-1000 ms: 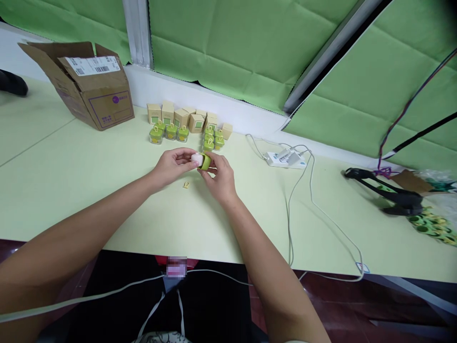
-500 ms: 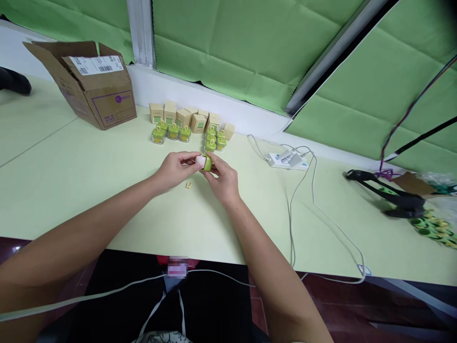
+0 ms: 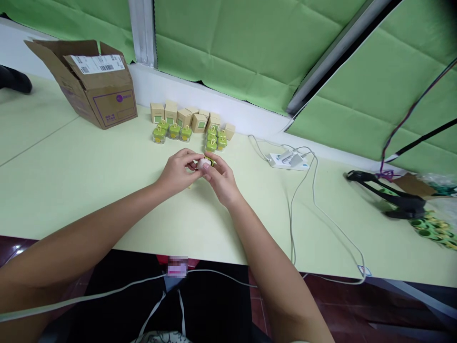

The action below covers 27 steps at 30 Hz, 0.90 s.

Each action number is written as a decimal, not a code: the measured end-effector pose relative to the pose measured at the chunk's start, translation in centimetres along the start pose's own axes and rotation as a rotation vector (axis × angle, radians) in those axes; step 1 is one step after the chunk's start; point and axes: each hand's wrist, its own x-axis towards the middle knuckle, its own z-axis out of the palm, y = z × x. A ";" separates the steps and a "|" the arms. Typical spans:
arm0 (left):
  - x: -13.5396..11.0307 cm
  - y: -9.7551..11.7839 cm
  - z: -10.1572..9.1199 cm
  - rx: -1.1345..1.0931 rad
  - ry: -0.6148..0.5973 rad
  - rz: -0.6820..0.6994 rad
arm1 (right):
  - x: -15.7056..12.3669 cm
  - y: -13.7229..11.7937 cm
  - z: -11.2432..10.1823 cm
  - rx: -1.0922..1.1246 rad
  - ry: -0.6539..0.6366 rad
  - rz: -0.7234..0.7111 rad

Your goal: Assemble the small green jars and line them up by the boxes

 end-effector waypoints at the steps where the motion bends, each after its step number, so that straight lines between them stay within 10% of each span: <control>1: -0.1 0.2 0.0 0.023 -0.007 0.020 | 0.0 -0.1 0.1 0.014 -0.005 0.006; 15: 0.1 0.3 -2.0 -0.092 -0.369 0.112 | 0.0 -1.9 -0.8 0.085 -0.235 0.152; 27: 0.6 0.4 -1.0 -0.544 -0.363 -0.232 | -0.2 -2.2 -0.3 0.010 -0.203 0.201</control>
